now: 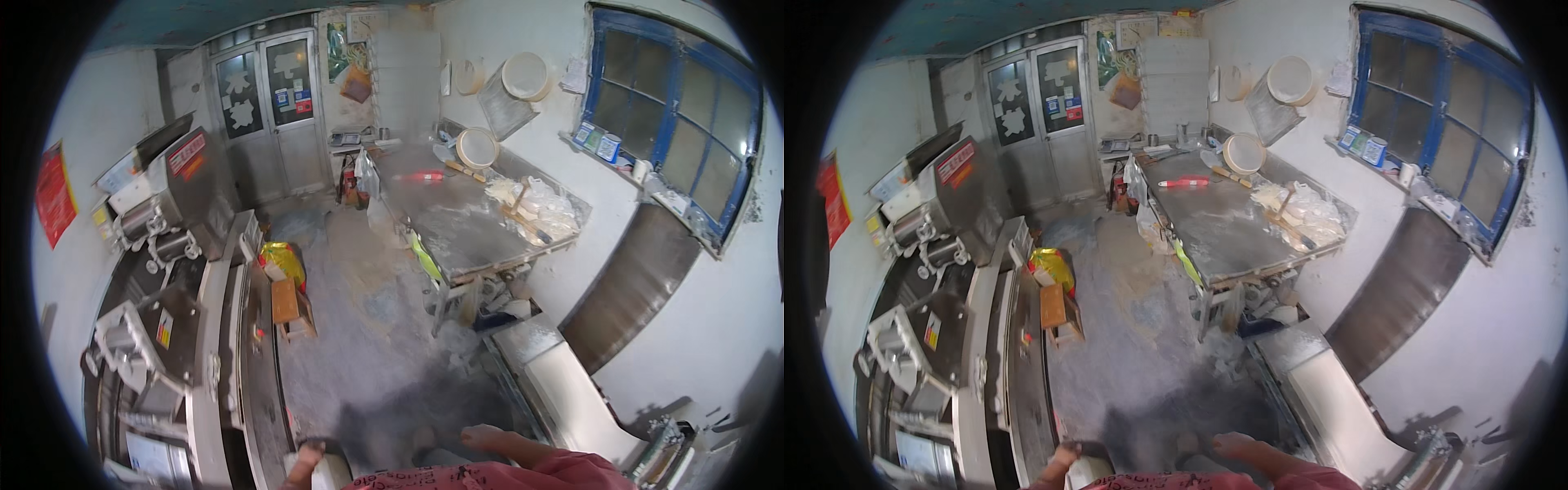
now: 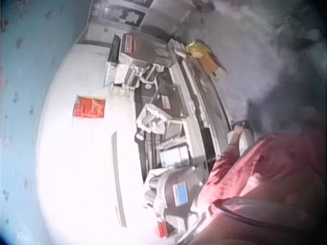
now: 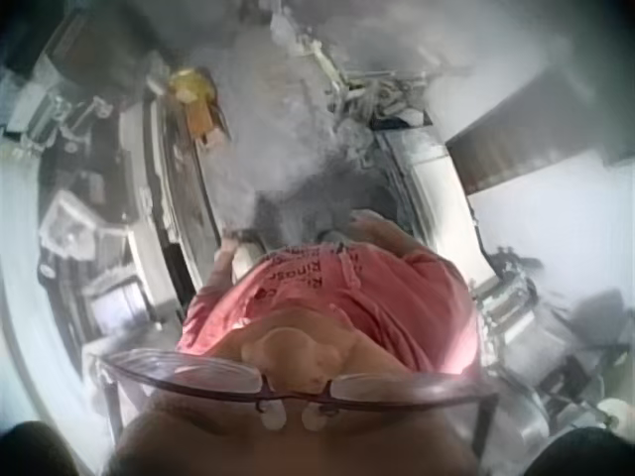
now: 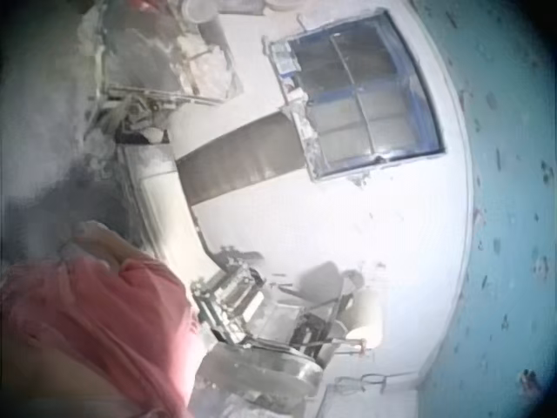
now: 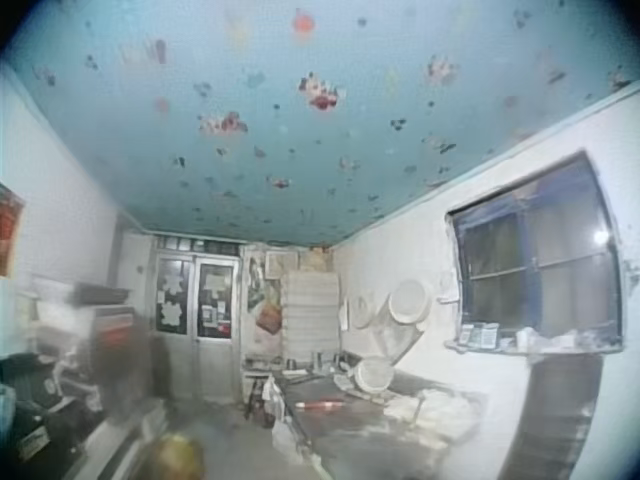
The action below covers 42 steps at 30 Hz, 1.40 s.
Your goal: The person organizes plastic bags and containers on a stainless steel table, then operates a dough sheeter to flatten a sheet of dough. They repeatedly feed the dough through the machine, adjusting its position to ensure even thickness.
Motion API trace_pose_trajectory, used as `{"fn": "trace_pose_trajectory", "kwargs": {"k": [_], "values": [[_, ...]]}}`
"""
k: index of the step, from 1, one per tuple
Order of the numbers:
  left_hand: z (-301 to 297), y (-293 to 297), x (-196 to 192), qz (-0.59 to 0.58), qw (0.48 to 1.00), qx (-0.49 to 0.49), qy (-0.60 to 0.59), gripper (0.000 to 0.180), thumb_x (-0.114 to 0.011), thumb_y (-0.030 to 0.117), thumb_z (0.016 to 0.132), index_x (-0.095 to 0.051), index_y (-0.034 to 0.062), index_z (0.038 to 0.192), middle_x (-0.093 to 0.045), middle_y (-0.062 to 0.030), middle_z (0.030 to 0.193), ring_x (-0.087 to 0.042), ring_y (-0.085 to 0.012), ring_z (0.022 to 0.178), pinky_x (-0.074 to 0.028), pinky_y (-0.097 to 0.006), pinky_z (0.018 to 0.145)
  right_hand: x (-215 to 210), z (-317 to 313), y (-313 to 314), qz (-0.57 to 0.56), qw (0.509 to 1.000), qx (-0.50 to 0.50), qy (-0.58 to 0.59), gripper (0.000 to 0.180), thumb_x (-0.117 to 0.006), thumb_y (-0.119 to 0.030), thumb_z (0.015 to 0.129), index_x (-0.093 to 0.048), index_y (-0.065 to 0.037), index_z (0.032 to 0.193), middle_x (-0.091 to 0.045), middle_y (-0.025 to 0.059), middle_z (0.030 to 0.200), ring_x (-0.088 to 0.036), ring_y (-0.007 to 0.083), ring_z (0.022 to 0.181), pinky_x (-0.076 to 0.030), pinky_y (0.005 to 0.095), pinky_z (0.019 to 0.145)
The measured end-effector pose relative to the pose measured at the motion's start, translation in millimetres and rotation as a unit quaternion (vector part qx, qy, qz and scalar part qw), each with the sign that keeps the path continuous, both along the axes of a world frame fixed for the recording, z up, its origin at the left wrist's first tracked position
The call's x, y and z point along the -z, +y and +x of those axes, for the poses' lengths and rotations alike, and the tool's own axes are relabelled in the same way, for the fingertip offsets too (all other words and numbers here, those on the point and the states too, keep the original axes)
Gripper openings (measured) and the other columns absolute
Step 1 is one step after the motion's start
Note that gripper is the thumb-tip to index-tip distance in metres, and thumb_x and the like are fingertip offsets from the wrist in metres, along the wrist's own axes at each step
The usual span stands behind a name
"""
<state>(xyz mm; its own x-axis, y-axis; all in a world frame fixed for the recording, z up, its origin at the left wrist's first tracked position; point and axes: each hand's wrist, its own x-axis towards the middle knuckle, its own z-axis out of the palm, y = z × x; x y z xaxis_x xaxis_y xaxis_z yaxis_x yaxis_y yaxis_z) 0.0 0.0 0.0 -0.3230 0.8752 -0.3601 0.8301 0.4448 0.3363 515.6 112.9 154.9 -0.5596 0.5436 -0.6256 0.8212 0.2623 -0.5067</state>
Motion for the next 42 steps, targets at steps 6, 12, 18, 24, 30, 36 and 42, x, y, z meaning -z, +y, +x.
{"fn": "trace_pose_trajectory", "kwargs": {"k": [6, 12, 18, 24, 30, 36, 42], "values": [[-87.8, 242.8, -56.6, 0.307, 0.914, -0.119, -0.238, 0.048, -0.051, 0.048, 0.089, -0.065, 0.0037, 0.103, -0.07, -0.0138, 0.088, -0.065, -0.0387, 0.082, -0.051, -0.042, 0.072, -3.6, -94.2, 216.1, 0.099, 0.958, -0.268, -0.032, 0.032, -0.054, -0.027, 0.084, -0.063, -0.005, 0.105, -0.065, 0.0188, 0.1, -0.062, 0.0355, 0.099, -0.048, 0.0462, 0.081], [-162.0, 274.5, -54.6, -0.168, 0.956, 0.23, 0.071, 0.027, -0.047, 0.03, 0.091, -0.063, 0.0079, 0.097, -0.066, -0.0167, 0.091, -0.065, -0.0339, 0.082, -0.05, -0.043, 0.069, -88.3, -252.5, 424.2, 0.122, 0.978, -0.106, 0.132, 0.026, -0.046, -0.027, 0.09, -0.058, -0.007, 0.103, -0.064, 0.017, 0.096, -0.06, 0.0374, 0.097, -0.046, 0.0493, 0.08], [-231.6, 435.1, -5.6, -0.216, 0.965, -0.069, -0.132, 0.026, -0.047, 0.029, 0.091, -0.062, 0.0084, 0.094, -0.063, -0.0163, 0.087, -0.063, -0.034, 0.079, -0.05, -0.046, 0.067, -90.0, -377.8, 690.1, 0.208, 0.97, -0.057, 0.116, 0.025, -0.048, -0.025, 0.089, -0.057, -0.006, 0.103, -0.063, 0.0191, 0.096, -0.06, 0.0396, 0.095, -0.046, 0.0494, 0.079], [-373.3, 648.8, -9.8, -0.165, 0.984, 0.047, -0.044, 0.024, -0.047, 0.028, 0.091, -0.062, 0.0089, 0.09, -0.06, -0.016, 0.084, -0.062, -0.0341, 0.076, -0.049, -0.048, 0.065, -67.4, -402.5, 853.8, 0.195, 0.957, 0.155, 0.148, 0.03, -0.053, -0.024, 0.086, -0.057, -0.008, 0.112, -0.062, 0.0196, 0.105, -0.061, 0.0365, 0.099, -0.047, 0.0443, 0.084], [-445.8, 983.7, -67.4, 0.162, 0.983, 0.088, -0.018, 0.026, -0.052, 0.029, 0.089, -0.063, 0.007, 0.095, -0.064, -0.0159, 0.089, -0.064, -0.0325, 0.084, -0.05, -0.045, 0.072, -49.0, -347.3, 985.4, 0.135, 0.892, 0.419, 0.101, 0.048, -0.054, -0.035, 0.09, -0.045, -0.016, 0.133, -0.06, 0.0238, 0.118, -0.06, 0.0384, 0.106, -0.047, 0.0445, 0.091], [-333.9, 1247.7, -151.3, 0.158, 0.973, 0.088, -0.142, 0.034, -0.058, 0.033, 0.089, -0.063, 0.0047, 0.108, -0.068, -0.0162, 0.099, -0.065, -0.0311, 0.094, -0.05, -0.039, 0.082, 24.5, -314.5, 1113.8, 0.239, 0.816, 0.518, 0.094, 0.039, -0.049, -0.036, 0.092, -0.056, -0.011, 0.121, -0.06, 0.0237, 0.116, -0.059, 0.0415, 0.105, -0.046, 0.0482, 0.09], [-262.7, 1390.9, -208.9, 0.095, 0.945, 0.271, -0.153, 0.032, -0.061, 0.029, 0.086, -0.065, 0.0048, 0.107, -0.068, -0.0157, 0.097, -0.065, -0.0317, 0.09, -0.051, -0.04, 0.079, 14.6, -383.0, 1177.4, 0.192, 0.826, 0.529, 0.001, 0.039, -0.053, -0.039, 0.087, -0.059, -0.006, 0.106, -0.062, 0.0265, 0.101, -0.06, 0.0432, 0.097, -0.047, 0.0512, 0.084]]}}
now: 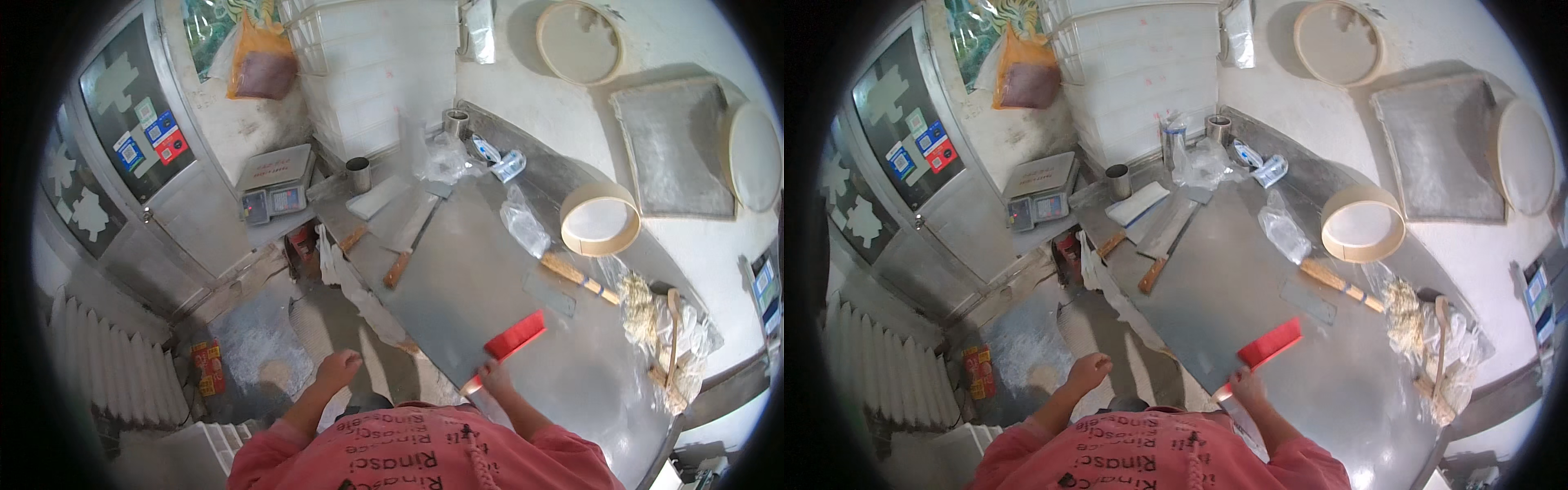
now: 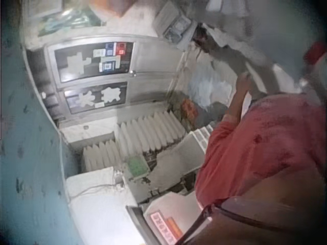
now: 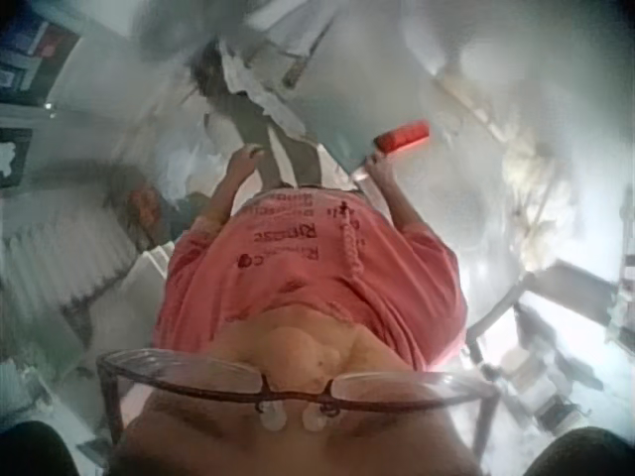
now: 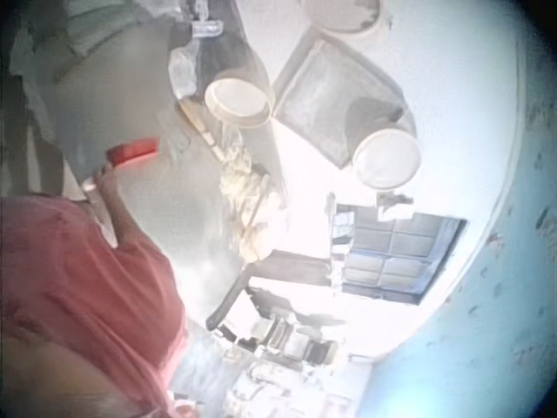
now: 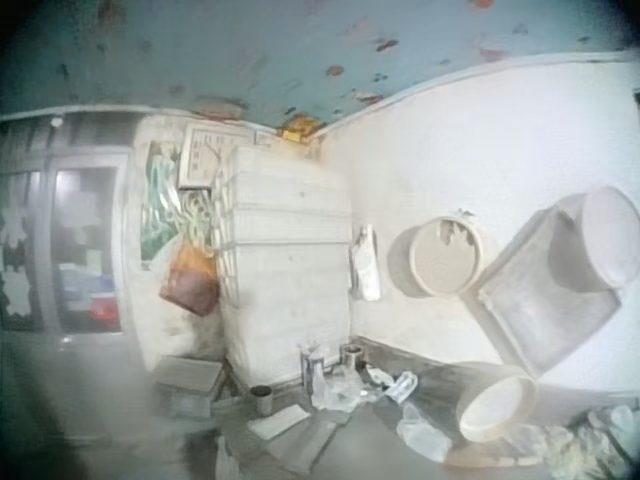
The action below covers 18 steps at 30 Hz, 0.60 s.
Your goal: The person organizes plastic bags and containers on a stainless steel table, then operates a dough sheeter to flatten a sheet of dough. They repeatedly feed the dough through the machine, adjusting its position to ensure even thickness.
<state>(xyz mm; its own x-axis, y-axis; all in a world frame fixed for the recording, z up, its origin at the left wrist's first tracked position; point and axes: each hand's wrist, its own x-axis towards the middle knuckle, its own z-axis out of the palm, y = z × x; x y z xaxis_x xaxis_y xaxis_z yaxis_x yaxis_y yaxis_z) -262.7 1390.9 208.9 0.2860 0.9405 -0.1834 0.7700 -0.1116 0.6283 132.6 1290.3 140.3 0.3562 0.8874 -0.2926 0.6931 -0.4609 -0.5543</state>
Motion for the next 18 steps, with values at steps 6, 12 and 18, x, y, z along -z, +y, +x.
{"fn": "trace_pose_trajectory", "kwargs": {"k": [6, 12, 18], "values": [[76.4, 166.6, 22.2, 0.177, 0.982, 0.067, 0.028, 0.034, -0.067, 0.032, 0.078, -0.061, 0.0062, 0.1, -0.061, -0.0151, 0.099, -0.058, -0.0343, 0.096, -0.046, -0.045, 0.082, -17.1, -71.0, 136.7, -0.026, 0.999, -0.038, 0.017, 0.029, -0.046, -0.03, 0.089, -0.05, -0.004, 0.101, -0.062, 0.0295, 0.093, -0.059, 0.049, 0.088, -0.046, 0.0568, 0.077], [139.1, 241.5, 20.5, 0.109, 0.969, 0.217, 0.052, 0.036, -0.065, 0.027, 0.076, -0.052, 0.002, 0.099, -0.053, -0.0166, 0.098, -0.052, -0.0349, 0.095, -0.04, -0.047, 0.08, -12.3, -95.1, 273.2, -0.006, 1.0, 0.003, 0.026, 0.024, -0.045, -0.024, 0.09, -0.046, -0.001, 0.098, -0.06, 0.0318, 0.093, -0.058, 0.0503, 0.089, -0.045, 0.0569, 0.077], [105.0, 298.9, 18.1, 0.122, 0.943, 0.304, 0.059, 0.027, -0.055, 0.028, 0.085, -0.053, 0.0044, 0.098, -0.054, -0.0143, 0.099, -0.052, -0.0318, 0.097, -0.039, -0.047, 0.081, -3.1, -116.0, 317.9, -0.04, 0.999, -0.014, 0.024, 0.021, -0.043, -0.022, 0.092, -0.041, -0.005, 0.104, -0.061, 0.0319, 0.088, -0.059, 0.0507, 0.086, -0.045, 0.0584, 0.075]]}}
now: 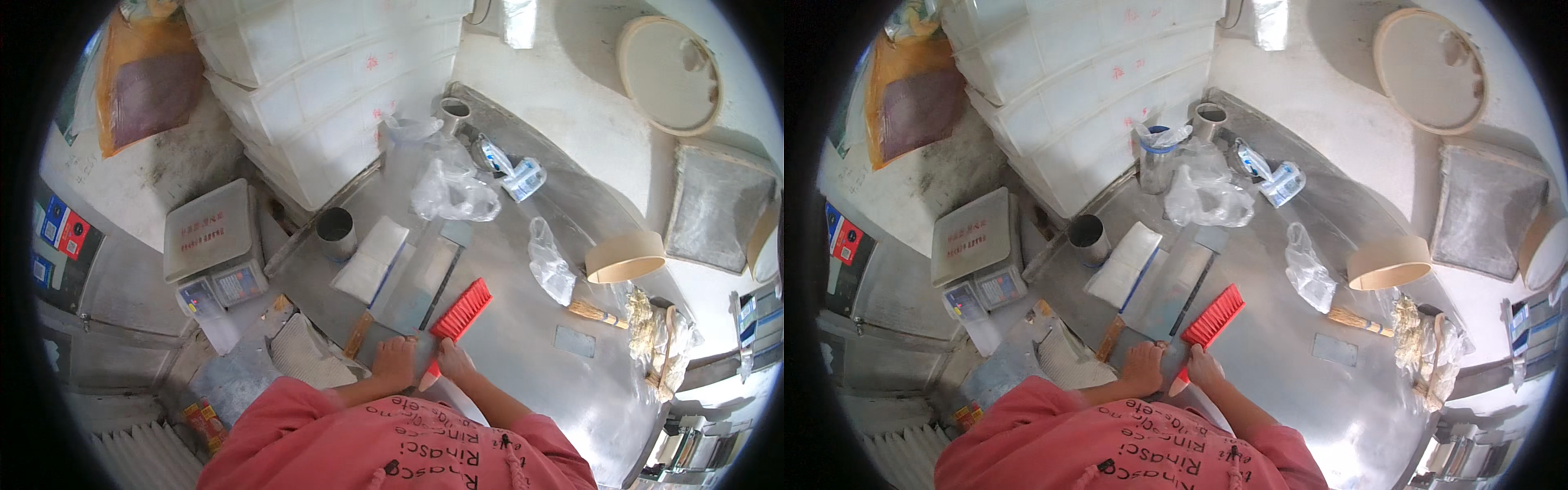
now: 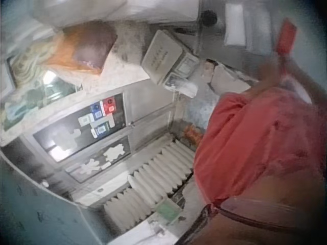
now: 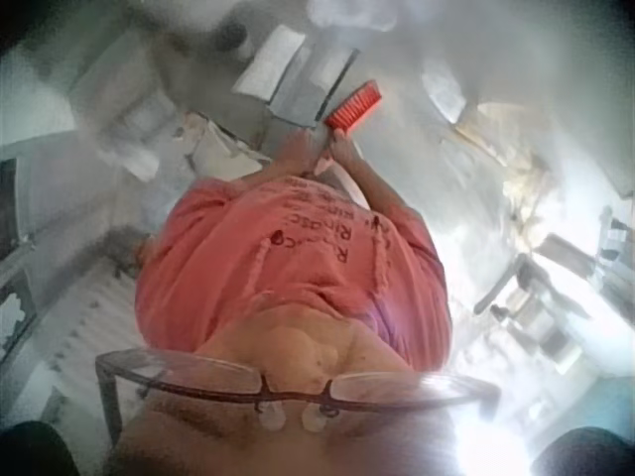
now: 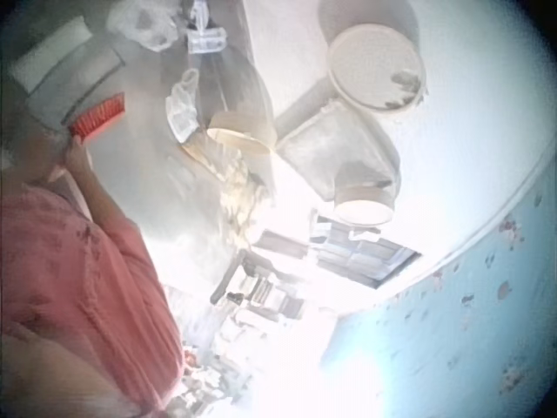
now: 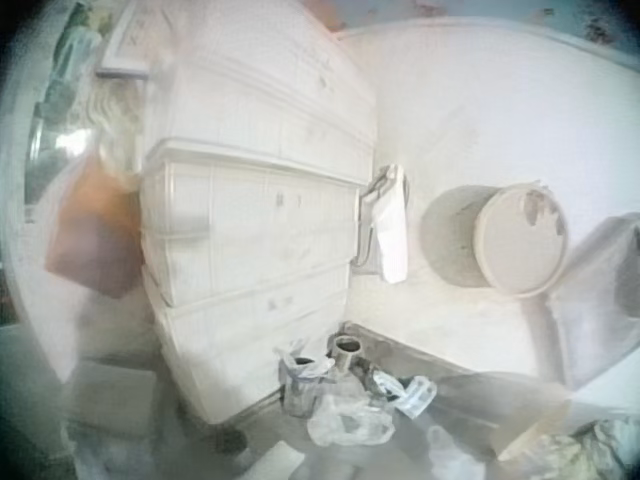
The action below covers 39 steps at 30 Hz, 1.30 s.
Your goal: The person organizes plastic bags and containers on a stainless steel table, then operates a dough sheeter to flatten a sheet of dough. They repeatedly feed the dough through the machine, adjusting its position to ensure even thickness.
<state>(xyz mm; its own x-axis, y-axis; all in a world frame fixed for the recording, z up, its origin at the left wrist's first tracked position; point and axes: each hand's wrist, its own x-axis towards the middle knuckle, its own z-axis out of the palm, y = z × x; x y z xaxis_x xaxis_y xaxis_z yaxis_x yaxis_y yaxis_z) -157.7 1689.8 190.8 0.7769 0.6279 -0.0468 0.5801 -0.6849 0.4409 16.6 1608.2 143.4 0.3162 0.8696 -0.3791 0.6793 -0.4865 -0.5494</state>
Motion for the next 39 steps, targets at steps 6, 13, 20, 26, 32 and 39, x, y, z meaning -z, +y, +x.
{"fn": "trace_pose_trajectory", "kwargs": {"k": [6, 13, 20, 26, 32, 39], "values": [[-35.5, 128.8, -25.5, 0.124, 0.98, -0.07, -0.137, 0.03, -0.062, 0.015, 0.08, -0.054, 0.0032, 0.106, -0.053, -0.0183, 0.111, -0.047, -0.0408, 0.109, -0.035, -0.053, 0.095, -50.7, -2.2, 52.3, -0.112, 0.982, -0.117, 0.096, 0.028, -0.045, -0.03, 0.093, -0.046, -0.007, 0.11, -0.063, 0.029, 0.089, -0.062, 0.0466, 0.084, -0.048, 0.0548, 0.073], [-33.7, 243.3, -51.4, 0.166, 0.977, -0.103, 0.087, 0.017, -0.065, 0.019, 0.081, -0.057, 0.0063, 0.089, -0.059, -0.0098, 0.088, -0.055, -0.0297, 0.095, -0.033, -0.049, 0.1, -94.1, 149.6, 134.0, 0.101, 0.982, -0.151, -0.059, 0.034, -0.046, -0.033, 0.093, -0.058, -0.013, 0.118, -0.067, 0.0192, 0.092, -0.065, 0.0397, 0.081, -0.051, 0.0481, 0.07], [-35.8, 259.7, -77.6, 0.263, 0.951, -0.164, -0.014, 0.014, -0.067, 0.013, 0.077, -0.054, 0.0065, 0.077, -0.056, -0.0115, 0.078, -0.055, -0.0316, 0.084, -0.04, -0.046, 0.083, -145.4, 260.0, 247.2, 0.288, 0.954, 0.041, -0.077, 0.022, -0.054, -0.023, 0.092, -0.06, -0.011, 0.108, -0.064, 0.0175, 0.099, -0.064, 0.0343, 0.084, -0.052, 0.043, 0.072], [-15.7, 245.6, -135.3, 0.27, 0.959, -0.08, -0.042, 0.017, -0.068, 0.009, 0.071, -0.052, 0.0059, 0.072, -0.054, -0.0118, 0.075, -0.053, -0.0334, 0.078, -0.041, -0.046, 0.074, -182.5, 179.2, 362.9, 0.452, 0.85, -0.191, -0.189, 0.047, -0.062, -0.02, 0.081, -0.05, -0.014, 0.127, -0.051, 0.0142, 0.129, -0.049, 0.0346, 0.118, -0.041, 0.0472, 0.094], [13.8, 231.9, -146.3, 0.242, 0.967, -0.015, -0.076, 0.016, -0.066, 0.009, 0.072, -0.05, 0.004, 0.072, -0.051, -0.0141, 0.075, -0.052, -0.0365, 0.077, -0.041, -0.05, 0.076, -157.6, 113.5, 421.1, 0.356, 0.839, -0.258, -0.322, 0.035, -0.065, -0.022, 0.073, -0.062, -0.014, 0.107, -0.063, 0.0093, 0.112, -0.055, 0.0294, 0.112, -0.038, 0.0494, 0.094], [23.6, 225.1, -183.2, 0.269, 0.96, 0.03, -0.079, 0.01, -0.065, 0.009, 0.071, -0.06, 0.0053, 0.079, -0.06, -0.0093, 0.082, -0.057, -0.0294, 0.084, -0.041, -0.048, 0.088, -175.3, 136.3, 413.4, 0.208, 0.92, -0.285, -0.169, 0.016, -0.065, -0.021, 0.073, -0.063, -0.008, 0.082, -0.064, 0.0117, 0.086, -0.061, 0.0326, 0.087, -0.049, 0.0436, 0.077]]}}
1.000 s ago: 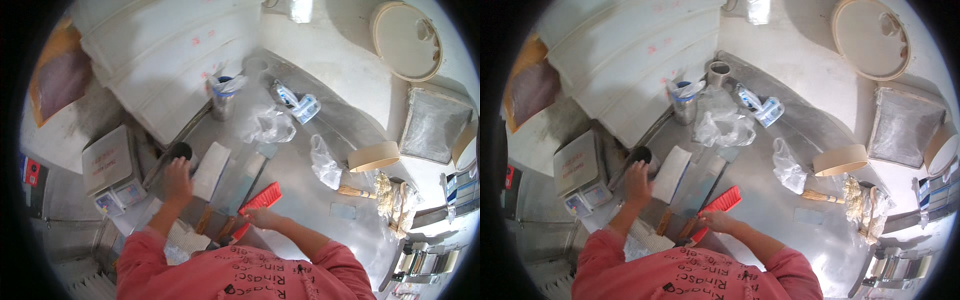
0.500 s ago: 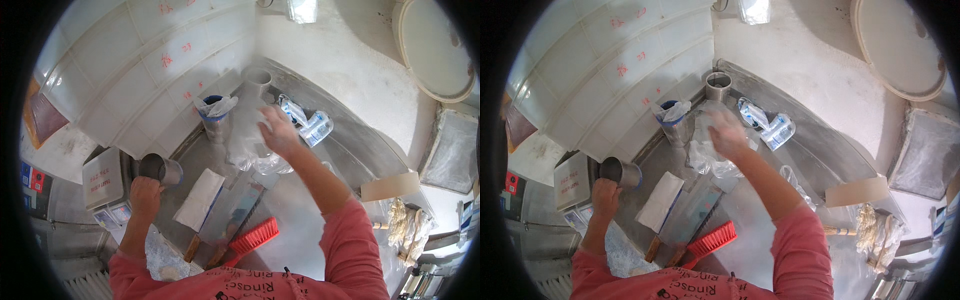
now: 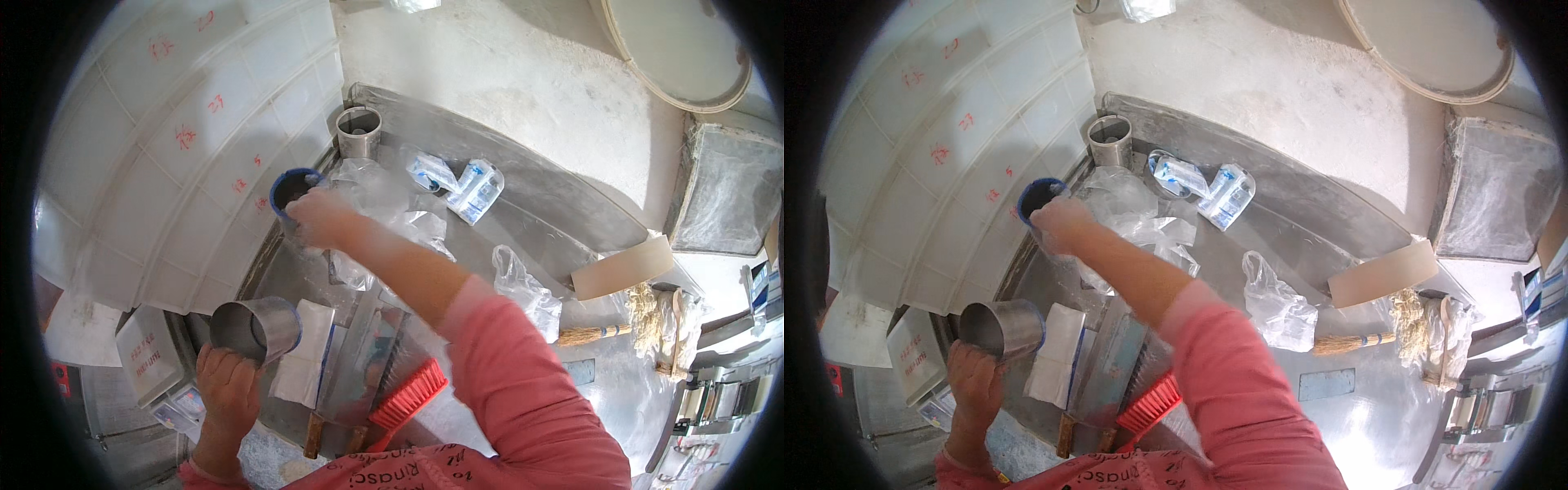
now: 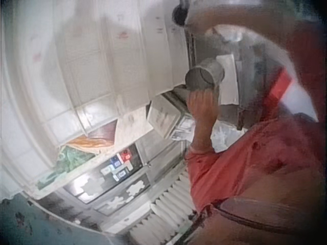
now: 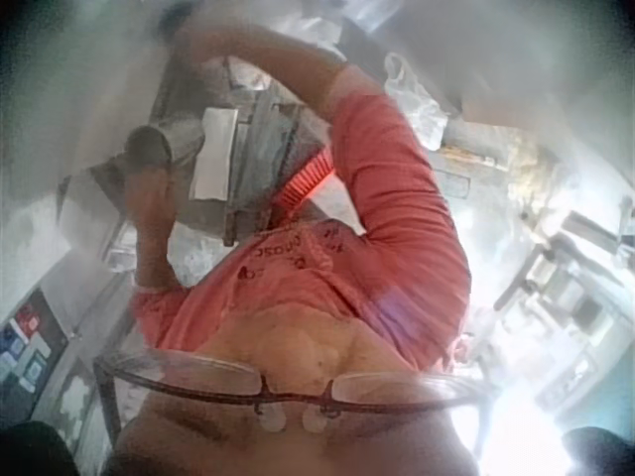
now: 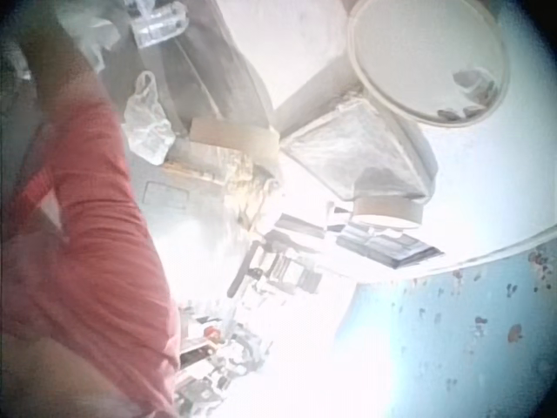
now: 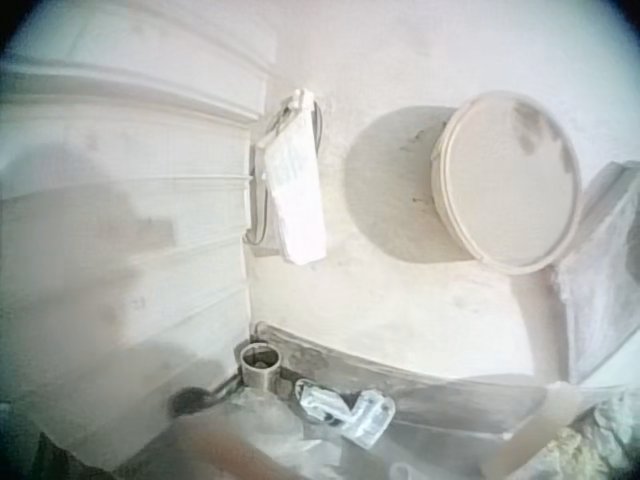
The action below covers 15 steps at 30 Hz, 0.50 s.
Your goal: The person organizes plastic bags and containers on a stainless steel table, then operates a dough sheeter to flatten a sheet of dough. They repeatedly feed the dough through the machine, adjusting its position to ensure even thickness.
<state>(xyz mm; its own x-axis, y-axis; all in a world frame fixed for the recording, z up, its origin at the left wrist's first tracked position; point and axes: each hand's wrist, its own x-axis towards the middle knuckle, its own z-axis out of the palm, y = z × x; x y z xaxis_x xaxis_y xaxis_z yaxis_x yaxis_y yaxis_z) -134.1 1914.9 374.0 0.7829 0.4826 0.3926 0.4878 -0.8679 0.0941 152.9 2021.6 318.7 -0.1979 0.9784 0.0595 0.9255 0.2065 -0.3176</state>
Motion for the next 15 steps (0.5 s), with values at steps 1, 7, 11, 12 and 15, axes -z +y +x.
{"fn": "trace_pose_trajectory", "kwargs": {"k": [1, 7, 11, 12, 15], "values": [[5.6, -0.8, -10.6, 0.002, 1.0, 0.017, 0.006, 0.011, -0.066, 0.01, 0.07, -0.06, 0.0058, 0.078, -0.06, -0.0086, 0.083, -0.057, -0.0284, 0.084, -0.041, -0.048, 0.088, -11.2, 10.7, -14.8, 0.073, 0.997, -0.012, 0.027, 0.016, -0.064, -0.021, 0.074, -0.063, -0.007, 0.083, -0.063, 0.0118, 0.084, -0.061, 0.0333, 0.084, -0.049, 0.0443, 0.076], [100.9, -7.4, -44.4, 0.013, 0.976, 0.217, -0.021, 0.017, -0.065, 0.012, 0.064, -0.061, 0.0086, 0.08, -0.059, -0.004, 0.083, -0.056, -0.0234, 0.084, -0.042, -0.045, 0.088, -121.8, 123.2, -163.9, 0.256, 0.951, 0.097, 0.146, 0.019, -0.07, -0.013, 0.079, -0.055, -0.003, 0.081, -0.055, 0.016, 0.073, -0.056, 0.0327, 0.071, -0.048, 0.0406, 0.062], [251.6, -6.8, -0.9, 0.017, 0.931, 0.34, -0.134, 0.015, -0.064, 0.011, 0.07, -0.06, 0.0095, 0.085, -0.055, -0.0038, 0.077, -0.056, -0.0239, 0.082, -0.043, -0.041, 0.08, -185.8, 180.5, -253.5, 0.266, 0.925, 0.256, 0.09, 0.011, -0.068, -0.007, 0.085, -0.064, -0.002, 0.093, -0.062, 0.0034, 0.079, -0.054, 0.0087, 0.072, -0.046, 0.0253, 0.068], [294.0, -9.7, 11.5, -0.013, 0.922, 0.356, -0.148, 0.013, -0.062, 0.01, 0.071, -0.059, 0.0105, 0.083, -0.057, -0.004, 0.078, -0.056, -0.0241, 0.084, -0.043, -0.04, 0.078, -194.2, 192.1, -269.4, 0.297, 0.918, 0.248, 0.082, 0.011, -0.069, -0.007, 0.084, -0.062, -0.002, 0.09, -0.061, 0.0065, 0.077, -0.052, 0.0089, 0.071, -0.046, 0.0258, 0.066], [401.1, -24.1, 52.1, -0.001, 0.938, 0.333, -0.099, 0.01, -0.058, 0.007, 0.073, -0.058, 0.0107, 0.083, -0.058, -0.0043, 0.08, -0.055, -0.0247, 0.086, -0.043, -0.04, 0.081, -205.3, 224.7, -310.0, 0.235, 0.882, 0.403, 0.063, 0.007, -0.065, -0.005, 0.086, -0.064, -0.002, 0.092, -0.057, 0.0001, 0.076, -0.048, 0.0061, 0.073, -0.042, 0.022, 0.067]]}}
